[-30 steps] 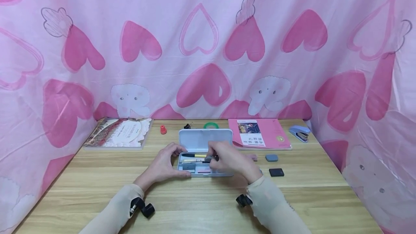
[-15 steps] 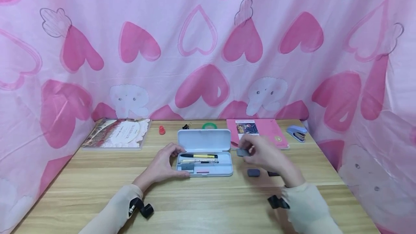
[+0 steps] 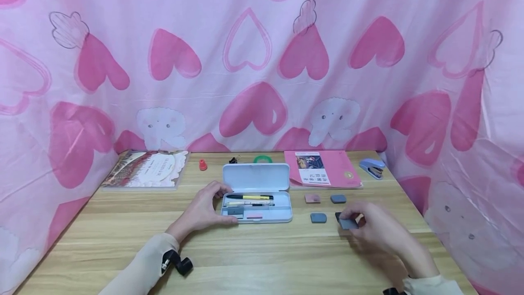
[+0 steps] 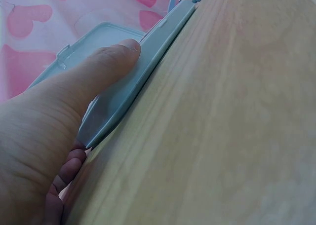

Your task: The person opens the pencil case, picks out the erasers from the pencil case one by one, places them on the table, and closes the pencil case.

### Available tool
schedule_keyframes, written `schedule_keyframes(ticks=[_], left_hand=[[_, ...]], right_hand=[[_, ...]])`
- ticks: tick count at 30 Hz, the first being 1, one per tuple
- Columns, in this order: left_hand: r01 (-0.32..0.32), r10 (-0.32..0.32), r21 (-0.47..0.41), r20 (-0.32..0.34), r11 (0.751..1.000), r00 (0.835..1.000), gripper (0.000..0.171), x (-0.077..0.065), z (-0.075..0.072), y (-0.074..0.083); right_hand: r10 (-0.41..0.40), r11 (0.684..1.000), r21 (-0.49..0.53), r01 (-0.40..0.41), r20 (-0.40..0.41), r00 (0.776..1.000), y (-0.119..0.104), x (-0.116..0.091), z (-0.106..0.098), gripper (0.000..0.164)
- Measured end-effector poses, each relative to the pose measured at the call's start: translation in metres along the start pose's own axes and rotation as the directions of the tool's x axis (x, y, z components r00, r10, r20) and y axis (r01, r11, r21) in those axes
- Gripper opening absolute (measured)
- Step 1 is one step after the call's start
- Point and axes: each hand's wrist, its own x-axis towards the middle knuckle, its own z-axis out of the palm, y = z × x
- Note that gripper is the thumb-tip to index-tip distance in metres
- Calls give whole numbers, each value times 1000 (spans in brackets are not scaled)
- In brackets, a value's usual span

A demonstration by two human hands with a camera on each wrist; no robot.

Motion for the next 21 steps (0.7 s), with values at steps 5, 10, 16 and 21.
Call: schedule_keyframes(ticks=[5, 10, 16, 21], left_hand=[[9, -9, 3, 4, 1000, 1000, 89, 0, 1, -1], [1, -1, -1, -7, 1000, 1000, 88, 0, 0, -1], [5, -5, 0, -7, 1000, 1000, 88, 0, 0, 0], [6, -6, 2, -2, 1000, 1000, 88, 0, 0, -1]], right_hand=[[34, 998, -47, -33, 17, 999, 12, -9, 14, 35], [-33, 995, -90, 32, -9, 999, 18, -10, 22, 35], [-68, 992, -108, 64, -31, 997, 22, -12, 25, 36], [2, 998, -66, 0, 28, 1000, 19, -11, 19, 37]])
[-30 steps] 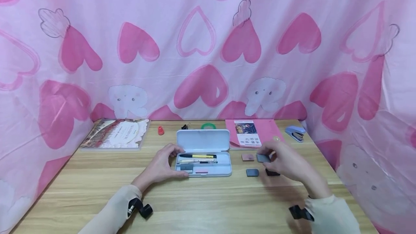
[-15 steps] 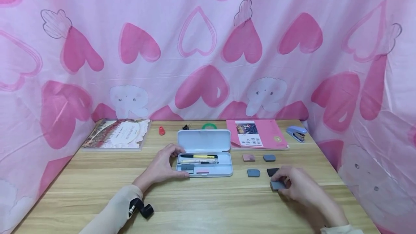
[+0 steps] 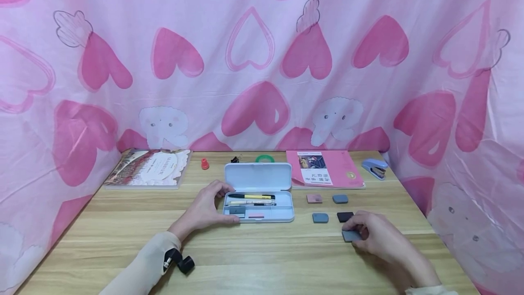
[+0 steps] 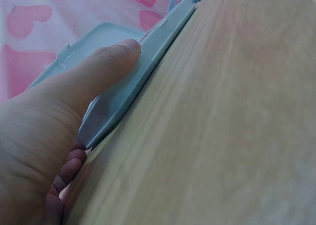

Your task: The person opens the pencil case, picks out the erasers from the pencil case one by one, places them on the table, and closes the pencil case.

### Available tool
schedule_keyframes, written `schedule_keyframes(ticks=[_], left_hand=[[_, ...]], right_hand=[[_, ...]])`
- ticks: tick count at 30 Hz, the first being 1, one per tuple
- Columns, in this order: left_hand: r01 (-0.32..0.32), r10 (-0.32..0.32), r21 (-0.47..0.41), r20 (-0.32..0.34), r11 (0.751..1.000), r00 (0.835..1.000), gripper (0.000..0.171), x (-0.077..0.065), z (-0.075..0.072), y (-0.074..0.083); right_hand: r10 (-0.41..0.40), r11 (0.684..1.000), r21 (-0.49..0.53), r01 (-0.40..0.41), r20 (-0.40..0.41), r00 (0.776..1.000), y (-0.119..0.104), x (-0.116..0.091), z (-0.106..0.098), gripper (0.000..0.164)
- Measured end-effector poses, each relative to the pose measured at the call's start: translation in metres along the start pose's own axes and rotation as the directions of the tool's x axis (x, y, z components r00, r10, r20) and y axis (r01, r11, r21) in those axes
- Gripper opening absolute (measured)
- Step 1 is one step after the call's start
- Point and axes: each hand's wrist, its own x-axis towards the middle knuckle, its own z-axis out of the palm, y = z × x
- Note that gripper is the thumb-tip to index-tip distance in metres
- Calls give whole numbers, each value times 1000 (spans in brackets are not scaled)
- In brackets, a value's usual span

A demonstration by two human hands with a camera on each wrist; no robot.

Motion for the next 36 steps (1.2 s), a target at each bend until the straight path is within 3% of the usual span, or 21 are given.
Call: schedule_keyframes(ticks=[4, 11, 17, 29, 32, 36], left_hand=[[2, -2, -2, 3, 1000, 1000, 87, 0, 0, 0], [11, -11, -8, 4, 1000, 1000, 87, -2, 0, 0], [12, -12, -6, 6, 1000, 1000, 87, -2, 0, 2], [4, -4, 1, -8, 1000, 1000, 88, 0, 0, 1], [-9, 9, 6, -9, 1000, 1000, 88, 1, 0, 0], [-22, 22, 6, -4, 1000, 1000, 89, 1, 0, -1]], right_hand=[[11, 997, 81, -13, 22, 1000, -10, 9, -12, 37], [-81, 992, 84, 93, -128, 988, -51, 50, -31, 35], [-185, 976, 80, 201, -164, 969, -91, 87, -33, 35], [-291, 933, 203, 298, -65, 954, -147, 144, 10, 38], [-331, 921, 214, 325, -5, 944, -152, 150, 25, 33], [-337, 931, 184, 315, 104, 936, -155, 155, 45, 28]])
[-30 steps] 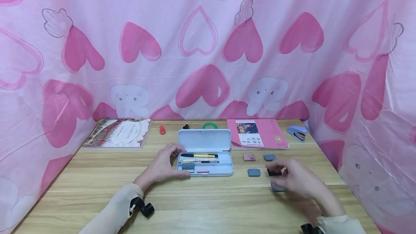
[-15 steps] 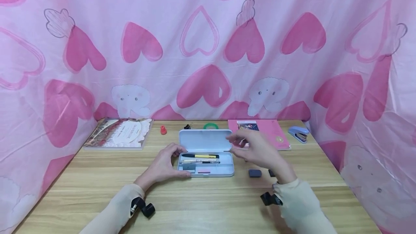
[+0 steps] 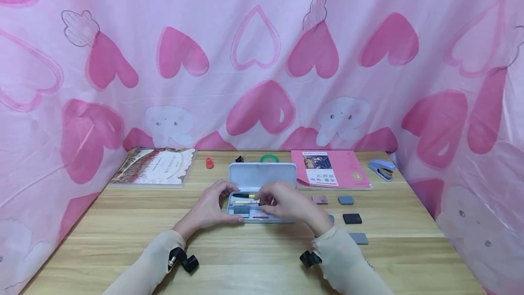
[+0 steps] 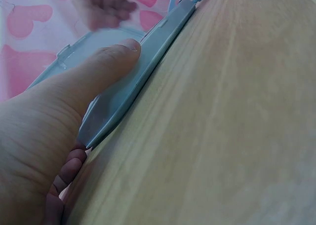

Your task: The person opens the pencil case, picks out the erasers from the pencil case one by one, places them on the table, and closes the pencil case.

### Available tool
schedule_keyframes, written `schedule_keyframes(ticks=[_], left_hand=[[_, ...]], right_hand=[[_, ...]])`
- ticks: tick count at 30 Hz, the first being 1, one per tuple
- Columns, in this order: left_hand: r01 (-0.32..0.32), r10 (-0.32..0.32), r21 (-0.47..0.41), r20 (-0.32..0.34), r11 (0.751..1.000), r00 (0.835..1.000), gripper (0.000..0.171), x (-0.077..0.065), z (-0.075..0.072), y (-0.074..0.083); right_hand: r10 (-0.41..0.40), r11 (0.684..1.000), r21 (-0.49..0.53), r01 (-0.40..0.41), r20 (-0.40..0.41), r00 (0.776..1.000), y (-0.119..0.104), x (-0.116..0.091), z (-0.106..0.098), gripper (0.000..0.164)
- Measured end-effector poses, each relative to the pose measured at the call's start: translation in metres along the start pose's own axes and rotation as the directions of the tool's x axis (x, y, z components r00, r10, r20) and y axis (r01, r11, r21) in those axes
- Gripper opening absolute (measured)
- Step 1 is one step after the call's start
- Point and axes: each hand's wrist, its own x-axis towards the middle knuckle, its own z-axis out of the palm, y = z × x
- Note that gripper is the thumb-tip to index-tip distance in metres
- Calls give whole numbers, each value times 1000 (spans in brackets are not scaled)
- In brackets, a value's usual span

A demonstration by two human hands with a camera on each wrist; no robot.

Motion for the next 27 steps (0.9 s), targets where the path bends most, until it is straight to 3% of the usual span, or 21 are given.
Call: schedule_keyframes(ticks=[9, 27], left_hand=[[7, -7, -8, 2, 1000, 1000, 89, 0, 1, 1], [21, -21, -9, 6, 1000, 1000, 88, 0, 0, 2]], right_hand=[[30, 999, -45, -24, 126, 992, 3, 8, 24, 20], [16, 1000, -6, -15, 92, 996, 0, 6, 22, 17]])
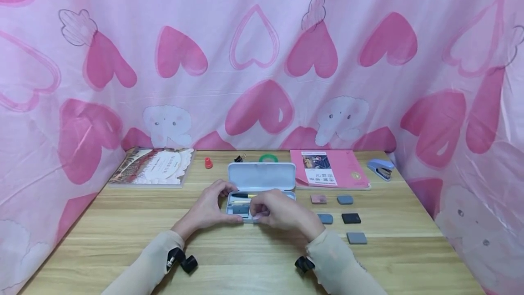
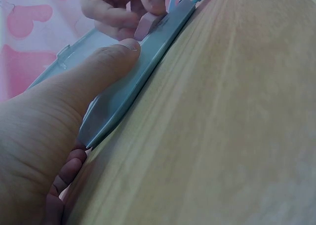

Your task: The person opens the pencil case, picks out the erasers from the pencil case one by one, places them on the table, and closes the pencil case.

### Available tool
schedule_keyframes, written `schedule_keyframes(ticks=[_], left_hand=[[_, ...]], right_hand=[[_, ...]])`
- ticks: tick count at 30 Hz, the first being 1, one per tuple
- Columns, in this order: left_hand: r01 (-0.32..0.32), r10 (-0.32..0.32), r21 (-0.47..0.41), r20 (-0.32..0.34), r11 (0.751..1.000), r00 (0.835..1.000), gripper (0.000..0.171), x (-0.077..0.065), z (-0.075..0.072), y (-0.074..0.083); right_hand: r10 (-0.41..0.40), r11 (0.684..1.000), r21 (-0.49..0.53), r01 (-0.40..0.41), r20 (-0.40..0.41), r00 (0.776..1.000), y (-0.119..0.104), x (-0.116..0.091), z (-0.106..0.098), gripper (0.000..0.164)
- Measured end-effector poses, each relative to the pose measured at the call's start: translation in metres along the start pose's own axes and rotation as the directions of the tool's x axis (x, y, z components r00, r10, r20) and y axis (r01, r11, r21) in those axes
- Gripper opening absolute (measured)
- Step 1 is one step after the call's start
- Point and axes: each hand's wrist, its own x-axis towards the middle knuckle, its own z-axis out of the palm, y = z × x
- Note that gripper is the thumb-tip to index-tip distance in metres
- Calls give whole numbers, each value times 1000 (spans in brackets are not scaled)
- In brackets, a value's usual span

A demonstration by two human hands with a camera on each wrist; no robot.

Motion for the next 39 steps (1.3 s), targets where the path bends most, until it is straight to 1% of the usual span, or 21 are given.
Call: schedule_keyframes(ticks=[4, 9, 11, 14, 16, 20, 23, 25, 27, 31, 32, 35, 37, 38, 39], left_hand=[[-9, 9, 0, 10, 1000, 1000, 87, 0, 1, 0], [-5, 5, -3, 8, 1000, 1000, 86, -1, 2, 0], [0, 0, -6, 6, 1000, 1000, 86, -1, 2, 0], [8, -8, -11, 2, 1000, 1000, 86, -2, 1, 0], [15, -15, -11, -1, 1000, 1000, 86, -3, 0, -1], [18, -18, -8, -9, 1000, 1000, 87, -4, -2, -3], [17, -17, -8, -12, 1000, 1000, 87, -5, -3, -4], [20, -20, -8, -15, 1000, 1000, 87, -6, -3, -4], [20, -20, -5, -14, 1000, 1000, 86, -6, -3, -4], [15, -15, 5, -7, 1000, 1000, 87, -5, -2, -2], [12, -12, 4, -6, 1000, 1000, 87, -4, -1, -2], [9, -9, -2, -5, 1000, 1000, 87, -2, -1, -2], [8, -8, -6, -4, 1000, 1000, 87, -1, -1, -1], [8, -8, -8, -2, 1000, 1000, 87, -1, -1, -1], [8, -8, -8, -1, 1000, 1000, 87, -1, -1, -1]], right_hand=[[33, 999, -19, -34, -59, 998, -4, -14, -14, 26], [85, 996, -11, -88, -137, 987, -4, -43, -44, 29], [100, 995, -11, -103, -169, 981, -2, -59, -56, 29], [94, 993, -52, -108, -220, 971, 5, -84, -72, 28], [106, 989, -73, -127, -245, 964, 10, -103, -81, 27], [117, 980, -114, -161, -320, 940, 21, -140, -91, 27], [69, 979, -153, -137, -383, 921, 34, -163, -86, 29], [49, 980, -160, -122, -400, 915, 43, -175, -77, 31], [12, 983, -164, -87, -414, 910, 52, -187, -64, 33], [41, 985, -138, -107, -409, 912, 61, -207, -41, 35], [61, 983, -136, -127, -407, 911, 62, -212, -37, 34], [201, 966, -82, -245, -353, 914, 63, -223, -30, 30], [326, 938, -17, -346, -292, 899, 63, -230, -28, 27], [374, 923, 8, -385, -264, 889, 62, -232, -28, 25], [404, 912, 26, -410, -237, 883, 62, -235, -27, 24]])
